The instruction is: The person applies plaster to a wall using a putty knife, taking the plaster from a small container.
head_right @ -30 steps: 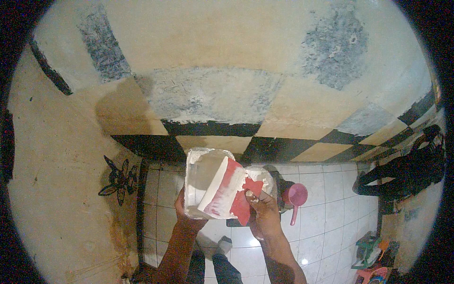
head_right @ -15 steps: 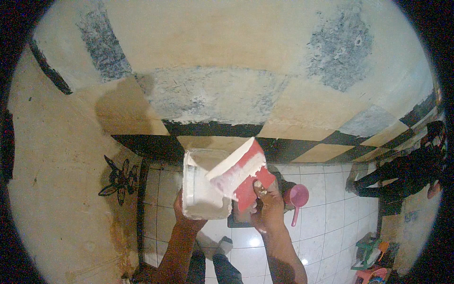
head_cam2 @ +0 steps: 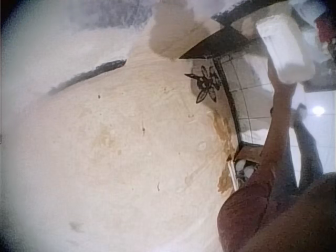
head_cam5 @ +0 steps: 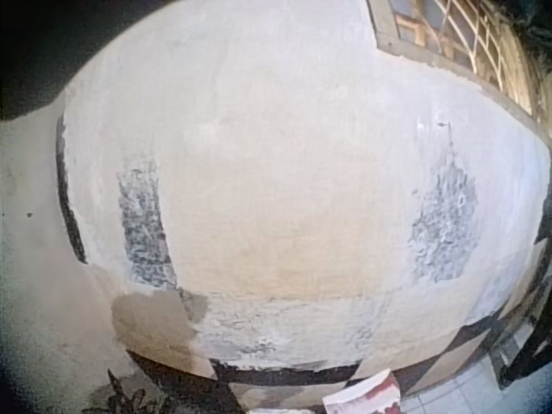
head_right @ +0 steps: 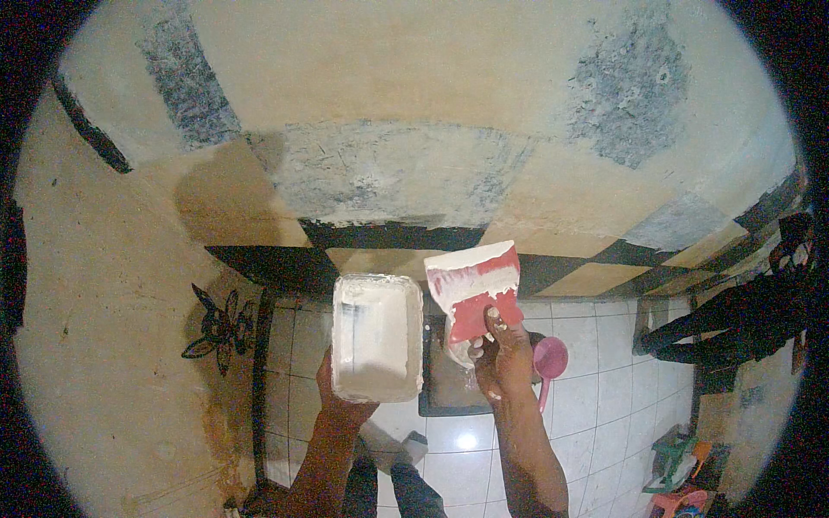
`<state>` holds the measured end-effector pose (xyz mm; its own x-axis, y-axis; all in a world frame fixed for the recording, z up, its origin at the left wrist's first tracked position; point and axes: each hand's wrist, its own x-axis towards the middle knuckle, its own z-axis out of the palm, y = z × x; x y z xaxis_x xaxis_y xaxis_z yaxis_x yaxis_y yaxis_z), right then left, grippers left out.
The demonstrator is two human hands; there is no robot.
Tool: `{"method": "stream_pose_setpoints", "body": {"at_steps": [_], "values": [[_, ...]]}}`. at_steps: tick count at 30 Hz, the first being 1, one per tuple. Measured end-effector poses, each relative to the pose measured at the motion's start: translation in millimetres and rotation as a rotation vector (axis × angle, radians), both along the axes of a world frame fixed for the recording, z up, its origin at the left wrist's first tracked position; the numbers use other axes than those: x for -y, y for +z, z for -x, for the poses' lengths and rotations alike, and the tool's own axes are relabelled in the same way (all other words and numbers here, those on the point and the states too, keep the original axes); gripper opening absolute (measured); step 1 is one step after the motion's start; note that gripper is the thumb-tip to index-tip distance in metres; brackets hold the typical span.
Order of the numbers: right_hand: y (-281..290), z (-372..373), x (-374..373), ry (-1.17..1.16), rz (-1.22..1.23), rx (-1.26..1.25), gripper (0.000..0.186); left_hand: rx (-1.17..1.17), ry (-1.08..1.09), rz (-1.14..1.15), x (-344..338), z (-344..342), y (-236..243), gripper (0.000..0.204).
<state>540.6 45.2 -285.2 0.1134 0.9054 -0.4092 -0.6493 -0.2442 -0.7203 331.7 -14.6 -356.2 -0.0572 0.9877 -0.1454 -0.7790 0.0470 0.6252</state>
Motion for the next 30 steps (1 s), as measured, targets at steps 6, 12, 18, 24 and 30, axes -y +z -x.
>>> {"method": "stream_pose_setpoints", "body": {"at_steps": [6,12,18,24,30], "values": [[-43,-20,-38,-0.049,0.02,0.015,0.02,0.395,-0.009,0.121,-1,0,15,0.042],[-113,-74,-94,-0.076,-0.027,0.02,0.011,0.461,-0.056,0.216,9,-5,13,0.046],[-130,-91,-125,-0.116,-0.016,0.0,0.012,0.558,-0.111,0.164,19,-10,4,0.049],[-144,-106,-135,-0.078,0.028,0.044,0.01,0.499,-0.086,0.224,25,-17,2,0.049],[-128,-98,-135,-0.151,0.019,0.114,0.006,0.461,-0.061,0.269,29,-21,-1,0.049]]}}
